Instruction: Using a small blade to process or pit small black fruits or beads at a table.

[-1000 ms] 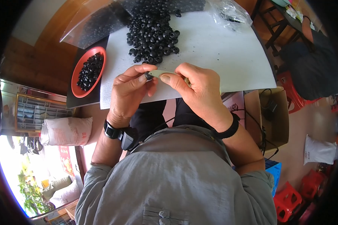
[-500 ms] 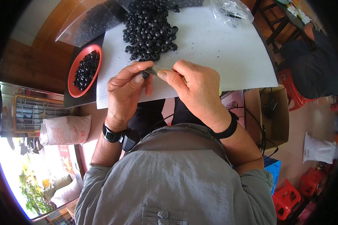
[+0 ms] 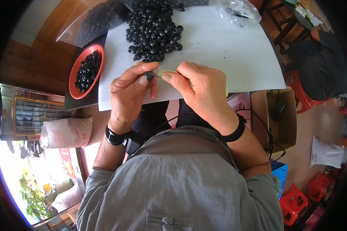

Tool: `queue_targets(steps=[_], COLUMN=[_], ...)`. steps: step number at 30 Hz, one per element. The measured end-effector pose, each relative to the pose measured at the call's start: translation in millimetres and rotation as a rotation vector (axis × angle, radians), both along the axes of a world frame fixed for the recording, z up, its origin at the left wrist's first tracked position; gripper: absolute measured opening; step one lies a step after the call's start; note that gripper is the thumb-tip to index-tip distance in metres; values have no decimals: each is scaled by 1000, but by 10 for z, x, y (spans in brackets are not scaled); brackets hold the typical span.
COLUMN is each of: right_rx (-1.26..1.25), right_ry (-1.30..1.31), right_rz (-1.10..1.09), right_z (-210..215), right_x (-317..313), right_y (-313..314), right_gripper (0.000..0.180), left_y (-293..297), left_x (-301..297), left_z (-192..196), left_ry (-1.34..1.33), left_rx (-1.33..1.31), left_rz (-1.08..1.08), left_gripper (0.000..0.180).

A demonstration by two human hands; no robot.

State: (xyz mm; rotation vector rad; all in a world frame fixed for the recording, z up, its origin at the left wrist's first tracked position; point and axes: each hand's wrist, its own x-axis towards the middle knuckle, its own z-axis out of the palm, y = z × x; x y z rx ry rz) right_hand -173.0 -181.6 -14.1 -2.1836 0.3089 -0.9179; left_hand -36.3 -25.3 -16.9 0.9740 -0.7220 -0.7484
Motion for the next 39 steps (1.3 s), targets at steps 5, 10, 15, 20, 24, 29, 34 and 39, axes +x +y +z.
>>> queue_targets(steps=[5, 10, 15, 20, 24, 29, 34, 39], right_rx=[-47, -101, -210, 137, 138, 95, 87, 25], right_ry=[-7, -31, -139, -69, -34, -14, -26, -7], right_rz=[3, -1, 52, 76, 56, 39, 67, 84], right_z=[-16, -42, -64, -6, -19, -5, 53, 88], right_x=[4, 14, 18, -37, -30, -17, -2, -75], right_y=[-8, -7, -13, -18, -21, -19, 25, 39], right_gripper=[34, 34, 33, 30, 31, 31, 28, 23], left_y=[-3, -7, -33, 22, 31, 31, 54, 15], left_x=[1, -14, 16, 36, 54, 79, 79, 9], left_z=[-16, -38, -70, -13, -18, -51, -32, 2], left_ry=[37, 71, 89, 202, 196, 188, 205, 135], left_rx=[4, -5, -44, 17, 13, -5, -23, 3], left_rz=[-13, 3, -73, -114, -153, -155, -153, -121], left_gripper=[27, 26, 26, 28, 29, 29, 27, 23])
